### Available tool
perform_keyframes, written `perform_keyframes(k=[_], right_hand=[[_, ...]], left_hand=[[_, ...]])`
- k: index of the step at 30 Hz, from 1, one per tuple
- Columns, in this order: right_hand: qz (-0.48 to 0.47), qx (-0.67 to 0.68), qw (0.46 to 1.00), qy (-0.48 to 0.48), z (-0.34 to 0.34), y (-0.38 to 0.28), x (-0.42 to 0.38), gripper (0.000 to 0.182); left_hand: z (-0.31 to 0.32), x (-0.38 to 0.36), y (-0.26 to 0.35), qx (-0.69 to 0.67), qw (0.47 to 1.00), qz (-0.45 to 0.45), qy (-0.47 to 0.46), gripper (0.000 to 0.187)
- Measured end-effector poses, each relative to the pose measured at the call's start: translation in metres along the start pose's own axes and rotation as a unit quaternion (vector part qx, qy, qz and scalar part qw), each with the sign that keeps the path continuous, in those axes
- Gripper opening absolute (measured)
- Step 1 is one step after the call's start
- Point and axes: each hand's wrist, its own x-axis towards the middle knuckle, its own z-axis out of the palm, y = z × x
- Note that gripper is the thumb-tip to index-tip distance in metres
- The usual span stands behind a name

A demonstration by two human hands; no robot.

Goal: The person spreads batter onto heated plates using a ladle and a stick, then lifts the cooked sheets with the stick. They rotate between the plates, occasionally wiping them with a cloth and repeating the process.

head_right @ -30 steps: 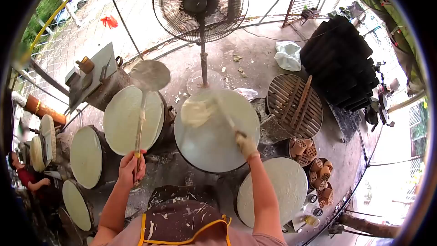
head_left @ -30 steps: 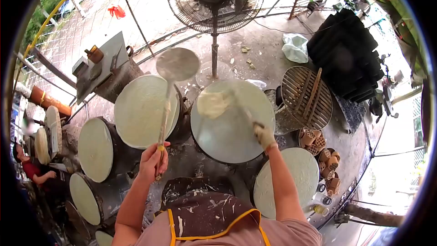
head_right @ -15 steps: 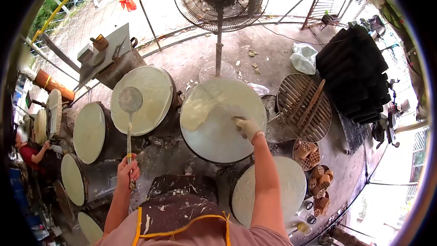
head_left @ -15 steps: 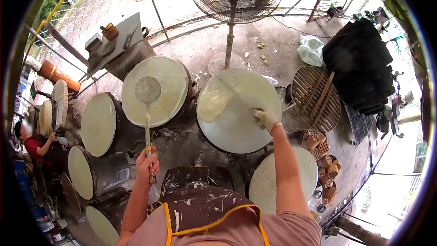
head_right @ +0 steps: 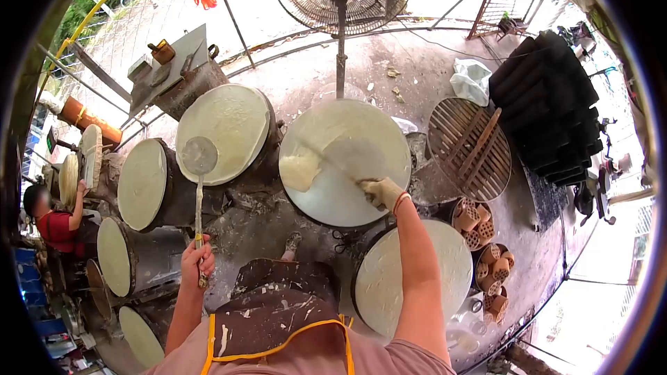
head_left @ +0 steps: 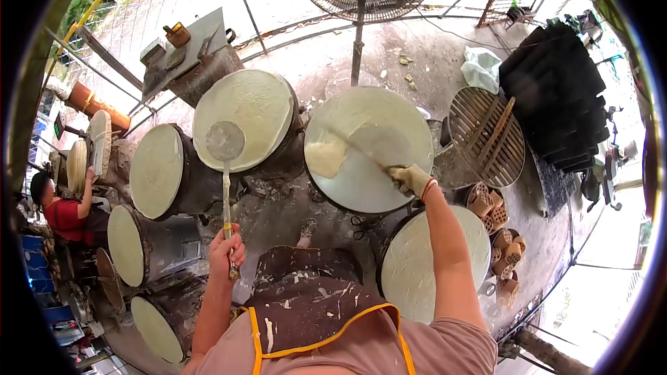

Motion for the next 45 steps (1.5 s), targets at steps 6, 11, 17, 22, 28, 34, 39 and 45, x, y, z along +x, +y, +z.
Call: perform_keyframes(k=[6,11,17,22,28,34,39,45], right_hand=[[-0.051,0.085,0.986,0.134,-0.003,0.042,0.001,0.027],[-0.028,-0.003,0.995,0.091,0.051,0.059,-0.017,0.025],[-0.107,0.404,0.880,0.224,0.198,0.150,-0.048,0.031],[-0.164,0.301,0.918,0.198,0.361,0.057,0.028,0.026],[-0.092,0.292,0.809,0.501,0.419,0.020,0.067,0.039],[-0.081,0.145,0.816,0.554,0.453,-0.009,0.094,0.038],[0.026,0.406,0.731,0.548,0.431,-0.002,0.063,0.039],[-0.027,0.261,0.842,0.471,0.438,0.030,0.068,0.032]], left_hand=[[-0.017,-0.015,0.006,0.001,1.000,-0.017,-0.010,0.023],[-0.051,-0.007,0.019,-0.017,0.998,-0.052,-0.039,0.026],[-0.130,0.009,0.058,-0.028,0.985,-0.108,-0.134,0.034],[-0.195,0.030,0.102,0.015,0.974,-0.154,-0.168,0.032],[-0.254,0.037,0.132,0.003,0.970,-0.164,-0.177,0.021],[-0.277,0.047,0.138,-0.032,0.966,-0.204,-0.154,0.021],[-0.270,0.047,0.139,-0.042,0.961,-0.207,-0.178,0.018],[-0.255,0.038,0.121,-0.035,0.958,-0.200,-0.202,0.013]])
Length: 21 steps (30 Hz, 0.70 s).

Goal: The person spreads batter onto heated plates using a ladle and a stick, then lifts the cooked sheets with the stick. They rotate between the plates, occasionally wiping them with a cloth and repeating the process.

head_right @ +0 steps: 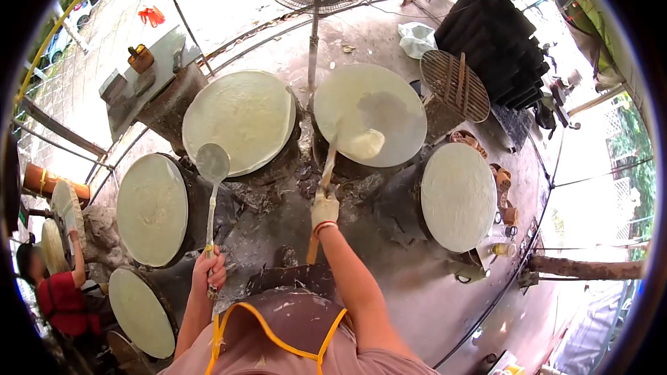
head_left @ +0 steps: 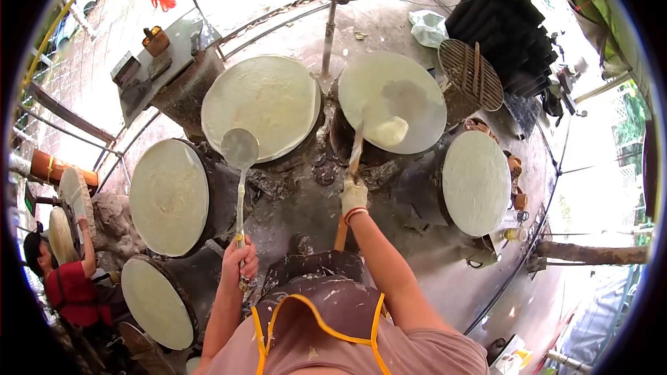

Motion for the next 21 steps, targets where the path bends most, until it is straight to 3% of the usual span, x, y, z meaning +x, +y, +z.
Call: perform_keyframes(k=[2,3,6,8,10,12,15,16,19,21], right_hand=[[-0.019,-0.037,0.998,0.037,-0.029,0.046,0.038,0.032],[0.018,0.034,0.993,0.108,-0.040,0.018,0.021,0.031],[0.002,0.139,0.989,0.056,-0.047,0.018,0.020,0.030],[-0.091,-0.128,0.987,-0.032,-0.053,0.024,0.021,0.037],[-0.099,-0.137,0.983,-0.074,-0.075,0.066,0.051,0.042],[-0.060,-0.071,0.995,-0.031,-0.119,0.074,0.067,0.043],[-0.090,-0.085,0.992,-0.023,-0.178,0.024,0.087,0.038],[-0.090,-0.100,0.990,-0.041,-0.189,0.011,0.093,0.034],[-0.246,-0.174,0.932,-0.200,-0.203,0.034,0.094,0.024],[-0.161,-0.206,0.940,-0.219,-0.225,0.042,0.085,0.029]], left_hand=[[0.013,-0.002,-0.008,0.008,1.000,0.004,-0.005,0.011],[0.019,-0.002,-0.013,0.010,1.000,0.010,-0.009,0.011],[0.044,-0.004,-0.035,0.007,1.000,0.027,-0.003,0.010],[0.062,0.001,-0.053,0.002,0.999,0.038,0.011,0.010],[0.081,0.003,-0.072,-0.020,0.999,0.035,0.002,0.010],[0.098,0.008,-0.089,-0.048,0.998,0.030,-0.010,0.011],[0.124,0.014,-0.117,-0.048,0.998,0.020,-0.032,0.012],[0.134,0.015,-0.127,-0.050,0.998,0.018,-0.035,0.013],[0.162,0.022,-0.153,-0.053,0.997,0.009,-0.053,0.013],[0.180,0.022,-0.168,-0.053,0.998,0.003,-0.039,0.013]])
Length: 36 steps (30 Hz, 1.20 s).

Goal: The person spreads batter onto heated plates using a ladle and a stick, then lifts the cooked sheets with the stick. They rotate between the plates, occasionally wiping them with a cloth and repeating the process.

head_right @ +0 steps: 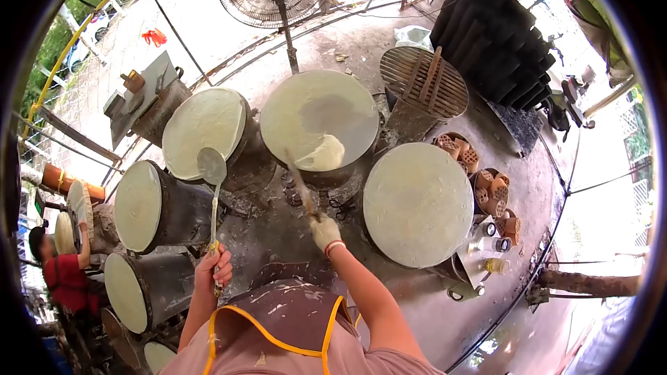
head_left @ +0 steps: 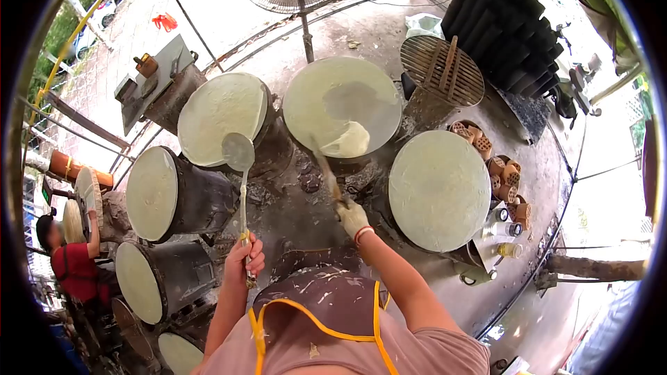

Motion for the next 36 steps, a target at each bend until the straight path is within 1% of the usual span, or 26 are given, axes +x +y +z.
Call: perform_keyframes(k=[3,4,5,7,8,9,10,11,12,13,15,16,18,19,22,23,24,25,26,27,29,32,35,36], right_hand=[[0.050,-0.053,0.986,0.148,-0.047,0.000,0.012,0.033],[0.000,-0.096,0.981,0.167,-0.061,-0.001,0.023,0.034],[0.038,-0.040,0.983,0.177,-0.077,-0.030,0.015,0.034],[-0.057,-0.169,0.973,0.146,-0.061,0.018,0.023,0.034],[-0.090,-0.141,0.984,0.068,-0.061,0.023,0.011,0.030],[0.066,-0.017,0.998,0.013,-0.069,-0.005,-0.006,0.028],[-0.060,-0.151,0.983,0.081,-0.064,0.017,0.013,0.029],[-0.181,-0.281,0.931,0.145,-0.060,0.040,0.031,0.030],[-0.138,-0.272,0.940,0.152,-0.069,0.029,0.049,0.032],[-0.100,-0.205,0.959,0.169,-0.068,0.037,0.078,0.033],[0.013,-0.082,0.980,0.180,-0.081,-0.013,0.054,0.034],[-0.092,-0.159,0.968,0.170,-0.062,0.033,0.057,0.035],[-0.145,-0.198,0.967,0.072,-0.046,0.065,0.018,0.031],[-0.089,-0.157,0.983,-0.016,-0.055,0.034,-0.018,0.028],[0.033,-0.118,0.981,0.151,-0.049,0.011,-0.027,0.033],[0.066,-0.124,0.969,0.205,-0.052,-0.001,-0.002,0.032],[0.047,-0.221,0.950,0.217,-0.052,0.018,0.042,0.031],[0.105,-0.141,0.956,0.234,-0.080,-0.051,0.048,0.031],[0.106,-0.130,0.944,0.285,-0.087,-0.070,0.078,0.031],[0.106,-0.173,0.937,0.286,-0.098,-0.068,0.115,0.032],[0.146,-0.208,0.929,0.269,-0.125,-0.087,0.168,0.036],[0.172,-0.213,0.922,0.275,-0.147,-0.127,0.190,0.042],[0.114,-0.248,0.933,0.235,-0.135,-0.123,0.197,0.045],[0.083,-0.245,0.943,0.208,-0.126,-0.120,0.189,0.046]], left_hand=[[0.019,0.006,-0.016,0.002,1.000,-0.015,-0.009,0.015],[0.023,0.008,-0.021,0.008,1.000,-0.017,-0.004,0.015],[0.027,0.008,-0.025,0.015,1.000,-0.018,0.002,0.015],[0.032,0.013,-0.027,0.010,1.000,-0.020,-0.006,0.016],[0.034,0.014,-0.027,0.006,1.000,-0.021,-0.011,0.016],[0.036,0.017,-0.027,0.010,1.000,-0.019,-0.009,0.016],[0.037,0.018,-0.028,0.012,1.000,-0.021,-0.006,0.016],[0.038,0.021,-0.029,0.014,1.000,-0.024,-0.004,0.016],[0.037,0.023,-0.028,0.016,0.999,-0.028,-0.008,0.017],[0.036,0.026,-0.027,0.019,0.999,-0.030,-0.013,0.017],[0.034,0.029,-0.019,0.029,0.999,-0.034,-0.021,0.018],[0.037,0.031,-0.016,0.028,0.999,-0.035,-0.019,0.018],[0.036,0.036,-0.009,0.017,0.999,-0.041,-0.030,0.018],[0.034,0.037,-0.006,0.012,0.998,-0.045,-0.034,0.018],[0.026,0.042,0.007,0.012,0.998,-0.050,-0.032,0.017],[0.022,0.044,0.011,0.013,0.998,-0.051,-0.035,0.017],[0.018,0.046,0.015,0.010,0.998,-0.054,-0.038,0.017],[0.014,0.048,0.019,0.008,0.998,-0.055,-0.041,0.017],[0.011,0.049,0.023,0.006,0.997,-0.057,-0.043,0.017],[0.009,0.048,0.028,0.002,0.997,-0.060,-0.043,0.017],[0.006,0.046,0.038,-0.005,0.997,-0.064,-0.046,0.017],[-0.006,0.042,0.048,0.002,0.997,-0.054,-0.054,0.017],[-0.015,0.039,0.053,0.012,0.998,-0.050,-0.024,0.017],[-0.013,0.038,0.056,0.020,0.998,-0.054,0.001,0.015]])
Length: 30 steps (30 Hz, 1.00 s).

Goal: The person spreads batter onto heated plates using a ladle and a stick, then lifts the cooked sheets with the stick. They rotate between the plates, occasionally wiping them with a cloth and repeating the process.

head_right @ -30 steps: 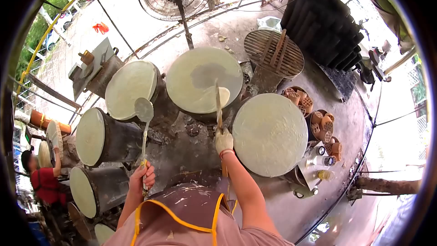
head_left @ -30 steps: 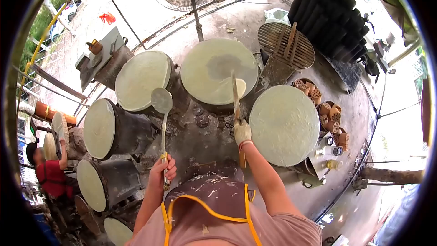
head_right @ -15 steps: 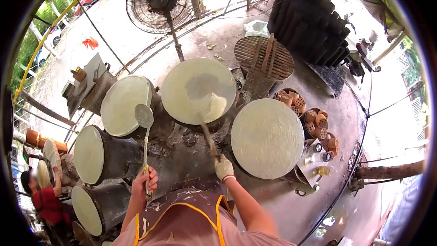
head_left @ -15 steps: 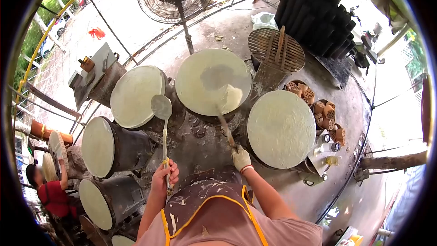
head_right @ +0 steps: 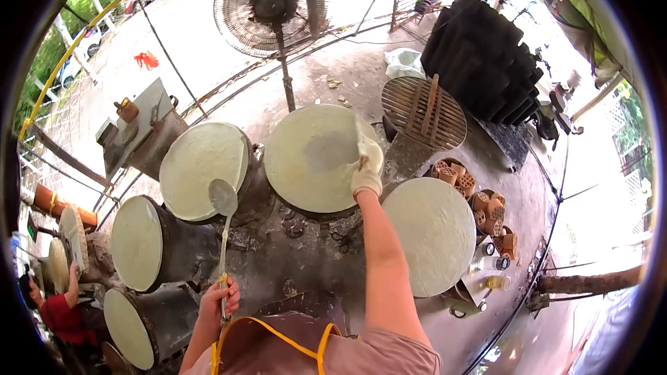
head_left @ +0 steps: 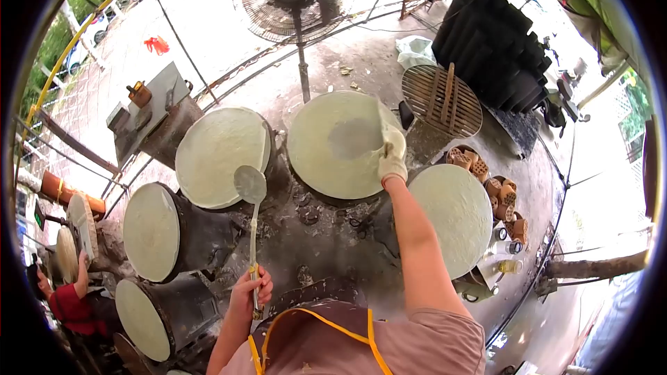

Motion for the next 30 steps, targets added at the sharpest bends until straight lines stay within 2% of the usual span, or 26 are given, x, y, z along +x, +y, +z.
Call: perform_keyframes(k=[2,3,4,6,7,8,9,10,11,13,15,16,17,18,20,21,23,25,26,28,29,30], right_hand=[[-0.073,0.095,0.993,-0.021,0.018,0.020,-0.020,0.047],[-0.077,0.170,0.981,0.056,0.011,0.018,-0.053,0.043],[-0.079,0.273,0.958,0.042,0.033,0.042,-0.058,0.041],[-0.077,0.474,0.877,0.014,0.073,0.090,-0.069,0.038],[-0.056,0.602,0.796,0.034,0.042,0.032,-0.124,0.042],[0.026,0.572,0.813,0.100,0.086,0.060,-0.106,0.043],[0.075,0.542,0.834,0.075,0.112,0.073,-0.084,0.041],[0.121,0.522,0.843,0.039,0.074,0.024,-0.108,0.038],[0.043,0.531,0.846,0.013,0.098,0.043,-0.067,0.039],[0.029,0.555,0.830,-0.046,0.042,-0.006,-0.079,0.039],[-0.016,0.515,0.856,-0.045,0.052,0.042,-0.043,0.036],[-0.045,0.308,0.950,0.036,0.058,0.064,-0.040,0.035],[-0.001,0.179,0.981,0.070,0.058,0.074,-0.056,0.039],[0.050,0.050,0.993,0.094,0.056,0.084,-0.074,0.045],[-0.061,-0.099,0.969,0.220,0.083,0.099,-0.136,0.046],[-0.090,0.271,0.950,0.127,0.048,0.063,-0.180,0.038],[-0.016,0.371,0.928,0.022,0.079,0.083,-0.201,0.040],[0.041,0.318,0.946,0.046,0.042,0.051,-0.203,0.044],[0.126,0.338,0.932,0.046,0.041,0.044,-0.182,0.043],[0.057,0.441,0.890,0.105,0.060,0.035,-0.140,0.043],[0.081,0.470,0.879,0.008,0.066,0.037,-0.115,0.042],[0.089,0.455,0.886,-0.003,0.052,0.032,-0.105,0.043]], left_hand=[[-0.005,0.004,0.004,-0.001,1.000,-0.020,0.004,0.014],[-0.008,0.005,0.007,-0.005,1.000,-0.014,0.013,0.013],[-0.009,0.006,0.009,0.016,1.000,-0.016,0.015,0.013],[-0.010,0.010,0.010,0.019,1.000,-0.002,0.008,0.014],[-0.012,0.010,0.010,0.008,1.000,0.006,-0.013,0.014],[-0.010,0.007,0.012,0.010,1.000,0.016,0.001,0.014],[-0.007,0.004,0.013,0.014,1.000,0.016,0.009,0.014],[-0.005,0.006,0.013,0.014,0.999,0.020,0.023,0.014],[-0.004,0.007,0.013,0.017,0.999,0.013,0.030,0.013],[-0.002,0.010,0.013,0.022,0.999,0.013,0.034,0.014],[-0.007,0.017,0.007,0.016,0.999,-0.021,0.020,0.014],[-0.005,0.018,0.006,0.016,0.999,-0.020,0.024,0.014],[-0.004,0.018,0.008,0.018,0.999,-0.023,0.026,0.015],[-0.003,0.020,0.006,0.003,0.999,-0.034,0.011,0.015],[0.002,0.021,0.004,-0.012,0.999,-0.043,0.005,0.016],[0.004,0.024,0.003,-0.015,0.999,-0.042,0.010,0.016],[-0.005,0.032,0.001,-0.022,0.998,-0.054,-0.013,0.017],[-0.001,0.036,0.000,-0.022,0.998,-0.056,-0.002,0.016],[0.002,0.040,-0.001,-0.021,0.998,-0.054,-0.008,0.016],[0.006,0.042,-0.004,-0.021,0.998,-0.050,-0.012,0.016],[0.009,0.044,-0.006,-0.026,0.998,-0.052,-0.014,0.016],[0.013,0.045,-0.006,-0.029,0.998,-0.054,-0.017,0.016]])
